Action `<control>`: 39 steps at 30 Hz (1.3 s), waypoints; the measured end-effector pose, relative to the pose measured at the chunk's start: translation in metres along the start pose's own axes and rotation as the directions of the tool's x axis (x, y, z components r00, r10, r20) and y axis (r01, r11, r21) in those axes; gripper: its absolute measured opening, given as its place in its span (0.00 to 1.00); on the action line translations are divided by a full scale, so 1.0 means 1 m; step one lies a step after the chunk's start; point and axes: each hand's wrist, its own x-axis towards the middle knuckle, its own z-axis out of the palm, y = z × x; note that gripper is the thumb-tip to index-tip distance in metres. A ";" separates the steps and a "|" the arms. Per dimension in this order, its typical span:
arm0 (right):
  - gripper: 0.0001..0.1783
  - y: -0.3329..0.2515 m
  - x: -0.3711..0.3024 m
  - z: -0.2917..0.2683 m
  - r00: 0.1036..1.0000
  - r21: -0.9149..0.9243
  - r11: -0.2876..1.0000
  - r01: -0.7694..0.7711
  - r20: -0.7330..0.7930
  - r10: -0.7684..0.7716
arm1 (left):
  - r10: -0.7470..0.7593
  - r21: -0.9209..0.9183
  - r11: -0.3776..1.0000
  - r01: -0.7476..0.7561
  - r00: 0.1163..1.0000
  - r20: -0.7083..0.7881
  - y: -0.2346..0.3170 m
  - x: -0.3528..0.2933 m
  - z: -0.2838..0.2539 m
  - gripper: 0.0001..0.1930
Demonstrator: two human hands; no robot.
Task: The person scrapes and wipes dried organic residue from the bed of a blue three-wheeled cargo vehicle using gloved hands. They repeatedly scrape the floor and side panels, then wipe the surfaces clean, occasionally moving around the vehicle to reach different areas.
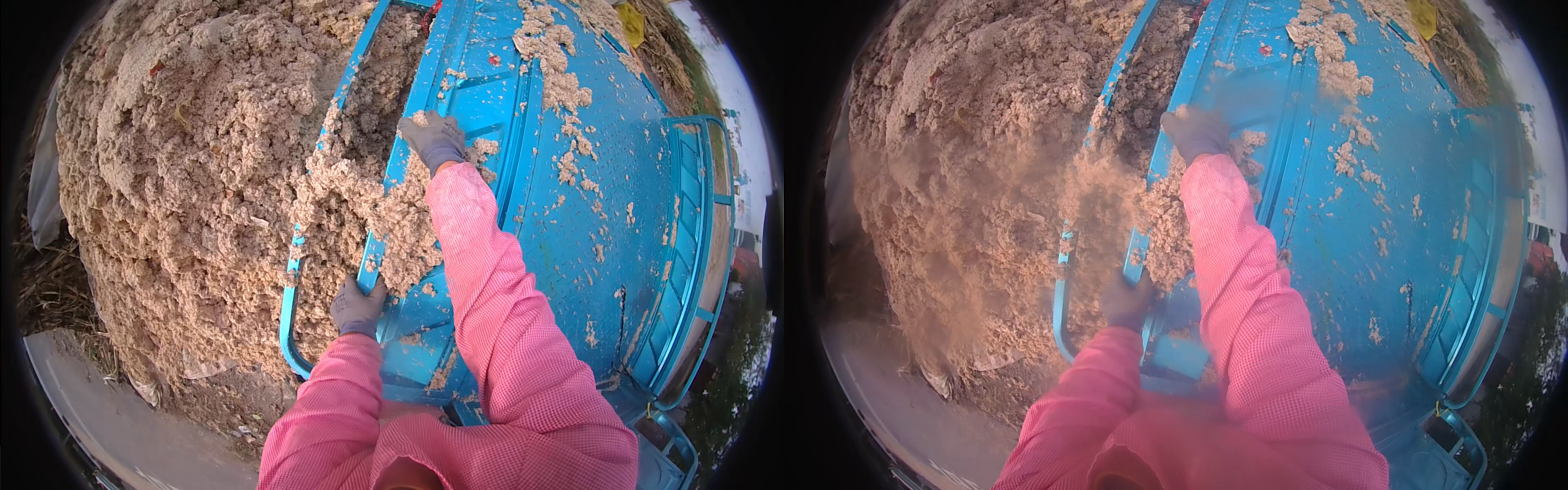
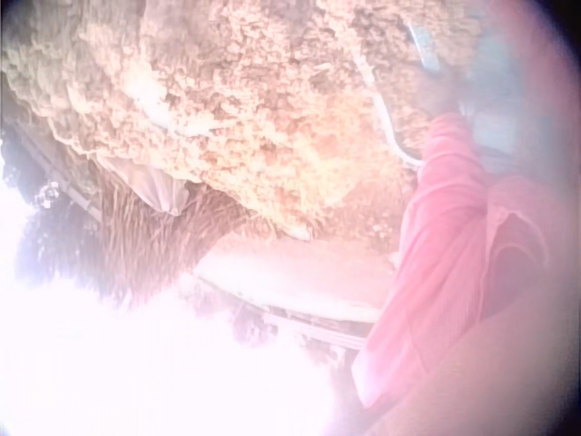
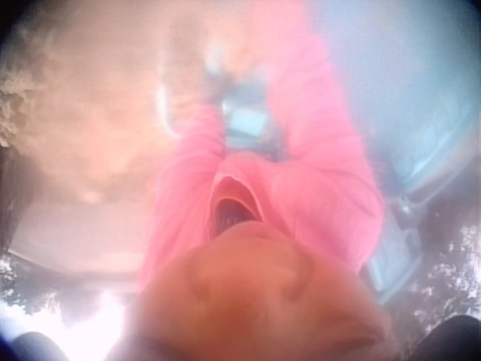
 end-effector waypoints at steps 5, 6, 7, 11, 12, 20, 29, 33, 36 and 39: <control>0.42 -0.006 -0.050 0.011 0.992 0.042 0.998 -0.036 0.125 0.030 | 0.053 -0.061 0.997 -0.053 0.999 -0.007 -0.001 -0.003 -0.002 0.35; 0.42 -0.001 -0.054 0.007 0.989 0.155 0.987 0.048 0.133 -0.069 | 0.053 -0.023 0.998 -0.054 0.998 -0.020 0.000 -0.004 -0.002 0.36; 0.43 0.008 -0.052 -0.002 0.965 0.272 0.954 0.125 0.190 -0.181 | 0.055 0.013 0.998 -0.054 0.998 -0.037 0.000 -0.004 -0.003 0.36; 0.52 0.056 -0.015 -0.041 0.976 0.483 0.862 0.154 0.059 -0.208 | 0.050 0.010 0.999 -0.050 0.999 -0.002 0.003 -0.004 -0.008 0.37; 0.51 0.069 -0.009 -0.047 0.996 0.276 0.960 0.043 0.067 -0.064 | 0.043 0.019 0.999 -0.043 0.999 0.011 0.003 -0.004 -0.008 0.37; 0.46 0.037 -0.068 0.033 0.990 -0.030 0.993 -0.111 -0.093 0.107 | 0.049 -0.006 0.999 -0.050 0.999 -0.021 -0.002 -0.001 0.000 0.37; 0.46 -0.028 -0.129 0.059 0.974 0.345 0.939 0.010 0.209 -0.087 | 0.039 -0.002 0.999 -0.039 0.999 -0.013 0.000 -0.003 -0.003 0.37; 0.45 -0.008 -0.150 0.066 0.969 0.487 0.844 0.223 -0.016 -0.247 | 0.040 -0.015 0.999 -0.040 0.999 0.000 0.002 -0.005 -0.008 0.37; 0.47 0.056 -0.112 0.030 0.977 0.111 0.994 0.023 -0.214 0.001 | 0.033 -0.029 0.999 -0.031 0.999 0.040 0.002 -0.006 -0.012 0.36; 0.50 0.100 -0.095 0.015 0.970 0.048 0.984 -0.172 -0.164 0.178 | 0.055 -0.036 0.998 -0.054 0.998 0.038 0.002 -0.006 -0.013 0.37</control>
